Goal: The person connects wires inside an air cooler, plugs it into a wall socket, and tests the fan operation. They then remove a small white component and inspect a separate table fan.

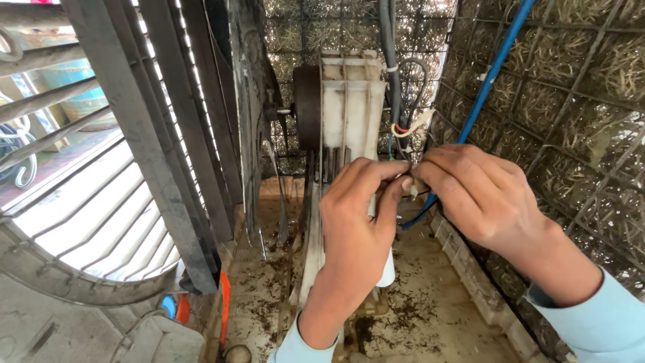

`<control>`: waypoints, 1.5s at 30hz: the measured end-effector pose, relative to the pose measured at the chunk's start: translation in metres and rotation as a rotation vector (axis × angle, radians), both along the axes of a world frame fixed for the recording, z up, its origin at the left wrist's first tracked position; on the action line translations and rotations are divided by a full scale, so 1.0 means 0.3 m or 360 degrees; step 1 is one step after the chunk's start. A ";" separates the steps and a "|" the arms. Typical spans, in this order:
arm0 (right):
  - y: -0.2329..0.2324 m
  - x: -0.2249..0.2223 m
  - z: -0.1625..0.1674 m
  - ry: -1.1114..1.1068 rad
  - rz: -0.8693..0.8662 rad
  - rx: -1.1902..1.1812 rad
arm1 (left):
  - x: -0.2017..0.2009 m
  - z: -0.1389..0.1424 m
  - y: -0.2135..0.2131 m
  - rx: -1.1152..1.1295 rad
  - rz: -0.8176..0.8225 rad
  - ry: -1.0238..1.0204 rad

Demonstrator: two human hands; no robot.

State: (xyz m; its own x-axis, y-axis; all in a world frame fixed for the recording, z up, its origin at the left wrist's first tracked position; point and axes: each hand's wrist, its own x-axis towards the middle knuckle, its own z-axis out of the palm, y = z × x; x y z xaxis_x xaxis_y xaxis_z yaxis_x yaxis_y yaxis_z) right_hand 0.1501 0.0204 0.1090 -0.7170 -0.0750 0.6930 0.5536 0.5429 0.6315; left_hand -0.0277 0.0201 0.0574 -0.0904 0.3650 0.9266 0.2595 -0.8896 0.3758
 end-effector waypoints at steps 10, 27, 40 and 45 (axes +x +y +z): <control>0.044 0.015 0.024 0.0106 0.0125 -0.0300 | -0.030 0.009 0.029 -0.0100 -0.0304 0.0026; 0.025 0.011 0.130 0.1238 -0.0483 -0.2480 | -0.029 -0.005 0.044 -0.0110 -0.0447 0.0095; 0.012 0.058 0.062 -0.0187 -0.0082 -0.0185 | -0.026 0.007 0.033 -0.0180 -0.0467 0.0053; 0.014 0.038 0.059 -0.0197 -0.0221 -0.0343 | -0.032 -0.002 0.041 -0.0239 -0.0532 0.0005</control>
